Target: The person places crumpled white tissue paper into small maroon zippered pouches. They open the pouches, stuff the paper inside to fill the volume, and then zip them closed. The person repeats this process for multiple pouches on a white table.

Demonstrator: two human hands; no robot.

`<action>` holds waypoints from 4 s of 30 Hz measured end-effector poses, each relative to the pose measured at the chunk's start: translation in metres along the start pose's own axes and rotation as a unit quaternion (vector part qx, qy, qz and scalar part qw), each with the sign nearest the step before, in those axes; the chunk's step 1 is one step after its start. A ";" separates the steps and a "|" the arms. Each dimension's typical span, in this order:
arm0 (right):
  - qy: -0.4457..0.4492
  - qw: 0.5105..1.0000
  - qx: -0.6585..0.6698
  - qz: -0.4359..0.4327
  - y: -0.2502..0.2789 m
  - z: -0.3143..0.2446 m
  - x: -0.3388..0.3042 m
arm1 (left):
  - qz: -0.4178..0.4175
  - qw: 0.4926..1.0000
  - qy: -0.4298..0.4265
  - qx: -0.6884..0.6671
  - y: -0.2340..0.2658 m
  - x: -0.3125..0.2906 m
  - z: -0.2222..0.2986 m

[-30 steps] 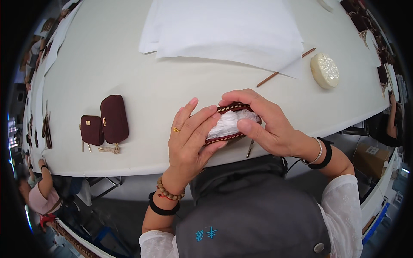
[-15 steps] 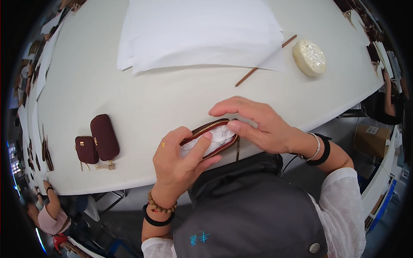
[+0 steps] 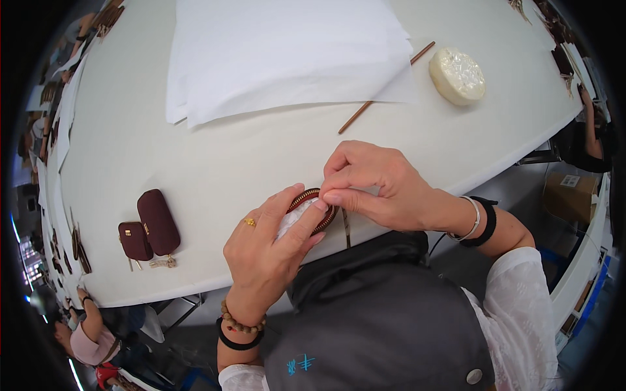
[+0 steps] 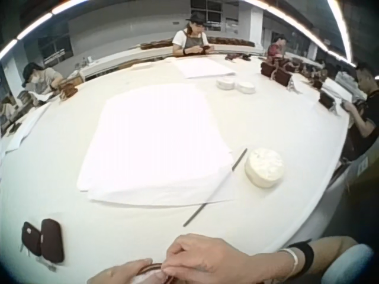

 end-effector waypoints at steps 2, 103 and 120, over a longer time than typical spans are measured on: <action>0.006 1.000 0.007 -0.005 0.002 0.004 -0.001 | -0.001 1.000 -0.010 0.012 -0.001 0.000 0.001; -0.044 0.993 -0.073 -0.080 -0.001 -0.045 0.021 | 0.198 0.966 -0.003 -0.169 -0.033 -0.025 -0.006; -0.013 0.983 -0.145 -0.115 -0.019 -0.051 0.023 | 0.209 0.832 0.110 -0.502 -0.050 -0.041 -0.014</action>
Point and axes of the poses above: each hand's wrist, its own x-axis towards the middle knuckle, its own y-axis out of the back of the hand, z = x × y, the point moved 2 cm from there along x, towards the middle knuckle, and after that the axes turned 3 degrees about -x, right-handed, at the moved point
